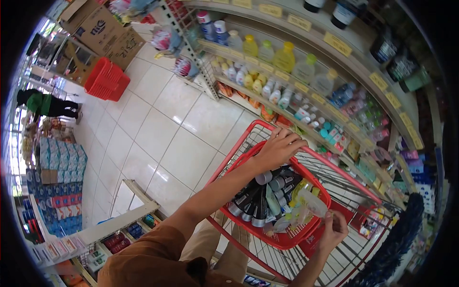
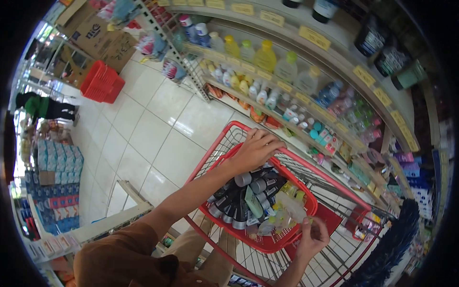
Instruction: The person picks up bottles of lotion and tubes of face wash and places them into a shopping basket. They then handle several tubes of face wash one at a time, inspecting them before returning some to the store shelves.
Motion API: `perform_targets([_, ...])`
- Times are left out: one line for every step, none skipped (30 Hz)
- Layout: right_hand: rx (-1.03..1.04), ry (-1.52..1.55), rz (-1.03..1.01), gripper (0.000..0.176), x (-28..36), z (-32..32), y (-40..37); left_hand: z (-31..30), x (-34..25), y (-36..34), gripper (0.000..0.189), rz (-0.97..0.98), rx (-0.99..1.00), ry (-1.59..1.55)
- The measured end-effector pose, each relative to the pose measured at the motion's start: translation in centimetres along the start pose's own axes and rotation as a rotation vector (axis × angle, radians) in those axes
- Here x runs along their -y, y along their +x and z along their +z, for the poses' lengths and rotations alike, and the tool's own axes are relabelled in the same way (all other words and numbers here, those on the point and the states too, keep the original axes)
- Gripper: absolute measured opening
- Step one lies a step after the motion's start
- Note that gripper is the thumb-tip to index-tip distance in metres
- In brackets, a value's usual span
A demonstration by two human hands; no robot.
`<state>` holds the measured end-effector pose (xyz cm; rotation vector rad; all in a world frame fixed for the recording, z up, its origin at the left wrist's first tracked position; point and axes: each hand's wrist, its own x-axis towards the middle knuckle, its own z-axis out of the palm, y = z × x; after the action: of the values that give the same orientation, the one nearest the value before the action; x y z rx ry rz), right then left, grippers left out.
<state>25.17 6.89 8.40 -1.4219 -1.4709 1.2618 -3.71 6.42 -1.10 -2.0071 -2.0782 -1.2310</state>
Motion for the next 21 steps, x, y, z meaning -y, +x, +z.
perform_targets([0.033, -0.019, 0.005, 0.012, 0.3, 0.3, -0.2, -0.7, 0.4, -0.2, 0.028, -0.011, 0.015, 0.001])
perform_targets([0.037, 0.004, 0.016, 0.012, 0.7, 0.9, -0.4, -1.4, 0.7, -0.5, 0.027, -0.025, 0.029, 0.004])
perform_targets([0.041, 0.03, 0.025, 0.012, 1.2, 1.9, -0.8, -2.0, 1.1, -0.8, 0.027, -0.045, 0.019, -0.024])
perform_targets([0.043, 0.055, 0.03, 0.012, 1.7, 2.7, -1.0, -2.7, 1.7, -1.3, 0.027, -0.071, 0.022, -0.029])
perform_targets([0.022, 0.032, -0.018, 0.012, 1.6, 3.3, -1.2, -3.4, 2.1, -1.5, 0.027, -0.091, 0.02, -0.037])
perform_targets([0.053, 0.112, 0.041, 0.012, 2.4, 4.0, -1.4, -4.0, 2.3, -1.5, 0.027, -0.104, 0.018, -0.039])
perform_targets([0.061, 0.148, 0.028, 0.011, 3.1, 4.9, -1.6, -5.2, 2.4, -1.5, 0.028, -0.124, 0.034, -0.064])
perform_targets([0.068, 0.185, 0.017, 0.011, 3.5, 5.8, -1.8, -6.4, 2.7, -1.4, 0.027, -0.15, 0.05, -0.046])
perform_targets([0.047, 0.226, 0.043, 0.01, 3.7, 6.7, -1.9, -7.3, 2.8, -1.5, 0.027, -0.177, 0.068, -0.031])
perform_targets([0.073, 0.297, 0.048, 0.012, 3.9, 7.4, -2.0, -8.0, 2.8, -1.8, 0.027, -0.201, 0.091, -0.022])
perform_targets([0.062, 0.376, 0.1, 0.014, 4.4, 8.2, -1.9, -8.5, 3.1, -1.9, 0.027, -0.161, 0.032, -0.002])
perform_targets([0.046, 0.455, 0.157, 0.015, 4.9, 9.1, -1.9, -8.9, 4.2, -2.1, 0.029, -0.189, -0.039, -0.004])
perform_targets([0.045, 0.5, 0.196, 0.016, 6.0, 9.6, -1.8, -9.4, 5.0, -2.5, 0.03, -0.229, -0.102, -0.029])
perform_targets([0.053, 0.558, 0.239, 0.016, 6.3, 10.3, -1.7, -10.3, 5.1, -3.5, 0.032, -0.269, -0.164, -0.038])
perform_targets([0.052, 0.583, 0.266, 0.014, 7.4, 11.0, -1.9, -12.6, 4.1, -4.3, 0.036, -0.358, -0.225, 0.057])
perform_targets([0.065, 0.64, 0.274, 0.014, 8.3, 12.0, -1.8, -15.4, 3.2, -4.9, 0.041, -0.438, -0.283, 0.15])
perform_targets([0.078, 0.683, 0.287, 0.013, 8.9, 12.4, -2.0, -18.0, 2.4, -6.2, 0.045, -0.525, -0.283, 0.251])
perform_targets([0.098, 0.718, 0.297, 0.013, 9.3, 12.1, -2.5, -20.1, 1.8, -7.7, 0.049, -0.618, -0.29, 0.352])
perform_targets([0.119, 0.738, 0.306, 0.013, 10.2, 12.2, -2.7, -21.2, 2.6, -10.0, 0.052, -0.779, -0.24, 0.481])
perform_targets([0.139, 0.755, 0.313, 0.014, 11.3, 12.0, -2.8, -21.3, 2.9, -12.5, 0.056, -0.94, -0.188, 0.607])
perform_targets([0.171, 0.767, 0.323, 0.014, 11.9, 12.4, -3.1, -22.1, 3.3, -14.4, 0.057, -1.128, -0.047, 0.524])
